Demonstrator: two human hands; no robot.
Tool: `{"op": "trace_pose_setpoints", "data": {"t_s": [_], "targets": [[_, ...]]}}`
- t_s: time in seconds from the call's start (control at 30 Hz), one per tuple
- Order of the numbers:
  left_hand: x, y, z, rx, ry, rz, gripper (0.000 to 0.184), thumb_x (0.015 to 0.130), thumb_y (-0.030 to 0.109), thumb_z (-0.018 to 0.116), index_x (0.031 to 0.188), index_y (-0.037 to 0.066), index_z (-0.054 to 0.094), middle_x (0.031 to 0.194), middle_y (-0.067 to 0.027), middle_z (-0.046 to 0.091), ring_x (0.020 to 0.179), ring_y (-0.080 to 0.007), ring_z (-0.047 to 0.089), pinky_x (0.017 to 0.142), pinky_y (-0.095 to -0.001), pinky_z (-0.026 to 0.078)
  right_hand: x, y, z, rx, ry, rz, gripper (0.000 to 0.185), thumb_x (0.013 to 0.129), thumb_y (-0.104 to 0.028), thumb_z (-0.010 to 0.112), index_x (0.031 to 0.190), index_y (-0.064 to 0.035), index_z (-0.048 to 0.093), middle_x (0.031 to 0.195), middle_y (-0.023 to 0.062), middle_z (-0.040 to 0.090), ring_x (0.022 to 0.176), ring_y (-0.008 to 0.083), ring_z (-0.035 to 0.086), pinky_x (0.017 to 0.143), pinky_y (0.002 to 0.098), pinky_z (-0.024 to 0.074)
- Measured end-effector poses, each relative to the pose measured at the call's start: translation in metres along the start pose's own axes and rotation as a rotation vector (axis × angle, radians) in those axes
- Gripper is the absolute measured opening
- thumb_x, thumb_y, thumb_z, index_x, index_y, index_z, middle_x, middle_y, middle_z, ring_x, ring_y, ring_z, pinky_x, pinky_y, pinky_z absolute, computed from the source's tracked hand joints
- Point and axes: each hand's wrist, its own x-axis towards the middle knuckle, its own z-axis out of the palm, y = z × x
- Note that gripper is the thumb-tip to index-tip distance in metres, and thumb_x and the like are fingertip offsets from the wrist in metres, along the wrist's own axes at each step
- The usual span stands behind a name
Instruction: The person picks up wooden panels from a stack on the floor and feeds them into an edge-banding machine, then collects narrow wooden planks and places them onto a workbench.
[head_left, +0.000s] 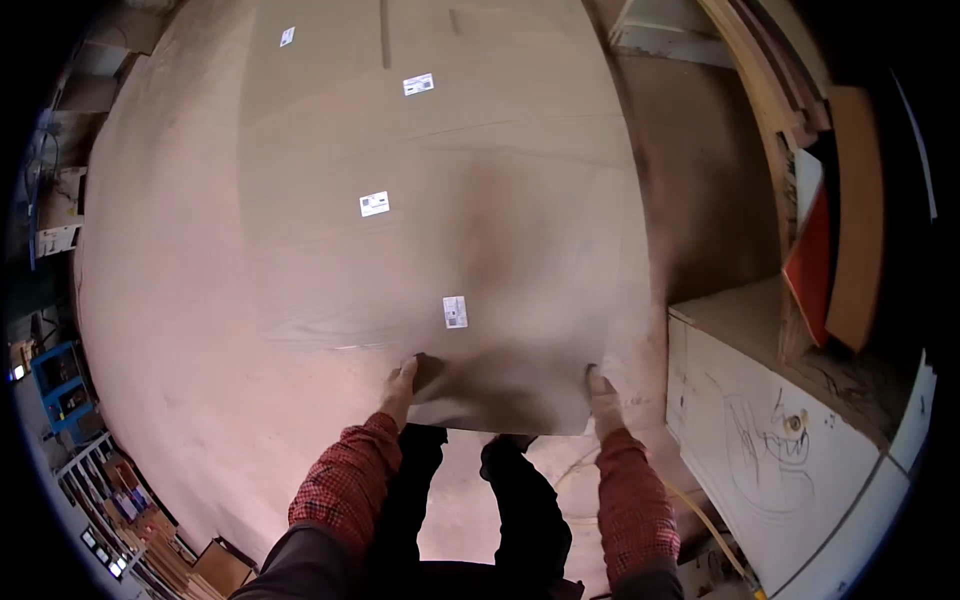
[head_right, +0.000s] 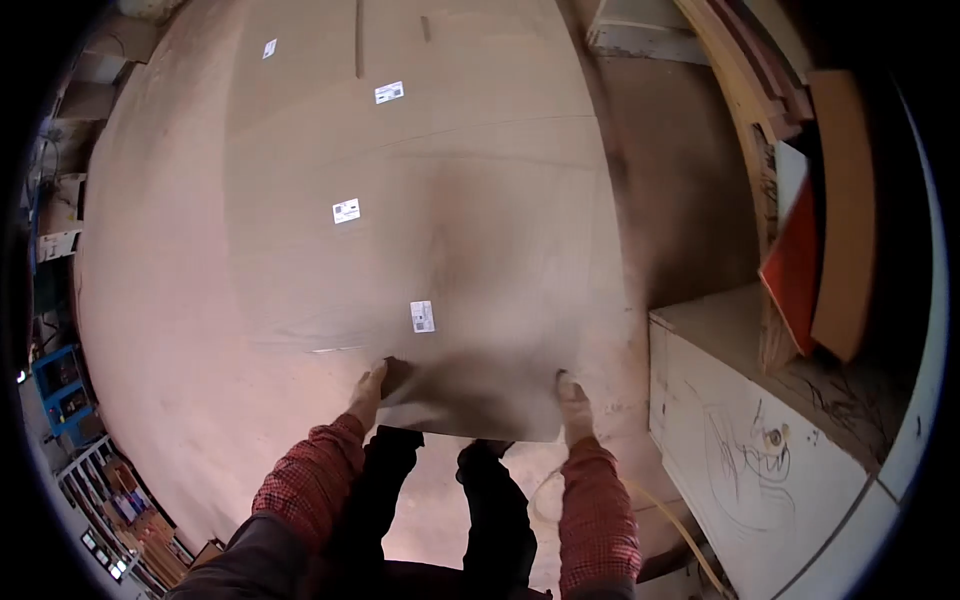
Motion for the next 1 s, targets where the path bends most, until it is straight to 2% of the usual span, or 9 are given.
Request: {"op": "trace_pose_setpoints", "data": {"t_s": [0.2,0.23,0.33,0.4,0.53,0.6,0.67,0.87,1.0], "targets": [[-0.069,0.058,-0.054,0.107,-0.023,0.06,0.069,0.096,0.057,0.063,0.122,-0.006,0.07,0.11,-0.0124,0.071,0.101,-0.0213,0.063,0.093,-0.0372,0.05,-0.069,-0.051,-0.004,0.284,0.203,0.392,0.063,0.098,-0.05,0.066,0.125,0.0073,0.067,0.116,0.0146,0.072,0.106,0.0257,0.064,0.096,0.0369,0.0484],[-0.082,0.067,-0.06,0.055,0.024,0.11,0.07,0.096,0.058,0.064,0.12,-0.007,0.071,0.108,-0.0108,0.071,0.099,-0.0196,0.063,0.091,-0.0356,0.05,-0.104,-0.106,0.004,0.047,0.468,0.108,0.061,0.1,-0.052,0.061,0.088,0.0079,0.068,0.076,0.0215,0.065,0.071,0.0267,0.059,0.071,0.0423,0.0474],[-0.146,0.107,-0.091,0.071,0.009,0.123,0.074,0.096,0.061,0.063,0.117,-0.009,0.071,0.107,-0.0092,0.071,0.097,-0.0173,0.061,0.088,-0.0342,0.051,-0.187,-0.188,-0.019,-0.166,0.44,0.157,0.06,0.098,-0.05,0.061,0.087,0.0084,0.069,0.075,0.0249,0.066,0.07,0.0313,0.062,0.073,0.0429,0.0503],[-0.184,0.105,-0.122,0.048,-0.053,0.151,0.073,0.1,0.06,0.056,0.123,-0.008,0.069,0.112,-0.0113,0.07,0.101,-0.0206,0.062,0.09,-0.0372,0.051,-0.248,-0.202,-0.026,-0.054,0.436,0.266,0.067,0.094,-0.057,0.065,0.111,0.0075,0.07,0.105,0.0281,0.073,0.104,0.0381,0.07,0.092,0.042,0.0531],[-0.267,0.073,-0.198,-0.11,-0.094,0.231,0.071,0.107,0.056,0.044,0.139,-0.006,0.058,0.13,-0.0122,0.064,0.12,-0.0245,0.056,0.106,-0.0373,0.043,-0.419,-0.274,-0.061,0.094,0.497,0.306,0.053,0.095,-0.051,0.065,0.09,0.0009,0.071,0.08,0.024,0.068,0.077,0.0365,0.068,0.073,0.0443,0.0517],[-0.367,0.097,-0.195,0.003,-0.118,0.161,0.063,0.111,0.045,0.028,0.156,0.002,0.04,0.152,-0.0206,0.05,0.136,-0.036,0.05,0.116,-0.0447,0.039,-0.486,-0.273,-0.078,0.106,0.56,0.327,0.049,0.095,-0.05,0.066,0.091,-0.0009,0.071,0.081,0.0225,0.068,0.077,0.0367,0.068,0.073,0.0445,0.0519],[-0.416,0.122,-0.194,0.085,-0.156,0.173,0.063,0.111,0.045,0.027,0.157,0.002,0.038,0.153,-0.0204,0.048,0.137,-0.0361,0.048,0.117,-0.0447,0.038,-0.532,-0.264,-0.075,0.221,0.613,0.0,0.042,0.096,-0.046,0.067,0.093,-0.0038,0.071,0.082,0.0185,0.068,0.075,0.0359,0.065,0.071,0.0441,0.0516],[-0.498,0.191,-0.195,0.192,-0.392,0.509,0.064,0.112,0.045,0.025,0.159,0.003,0.034,0.158,-0.0196,0.041,0.141,-0.0363,0.044,0.12,-0.0447,0.034,-0.694,-0.277,-0.094,0.443,0.76,-0.033,0.036,0.097,-0.039,0.067,0.093,-0.0034,0.069,0.078,0.0169,0.063,0.071,0.0285,0.063,0.066,0.0401,0.0485],[-0.589,0.179,-0.163,0.241,-0.585,0.668,0.064,0.112,0.045,0.024,0.16,0.003,0.031,0.161,-0.0191,0.037,0.144,-0.0365,0.042,0.122,-0.0448,0.032,-0.769,-0.172,-0.098,0.623,0.985,-0.108,0.035,0.098,-0.038,0.065,0.096,-0.0032,0.068,0.08,0.0165,0.065,0.072,0.0287,0.063,0.069,0.0386,0.0495]]}}
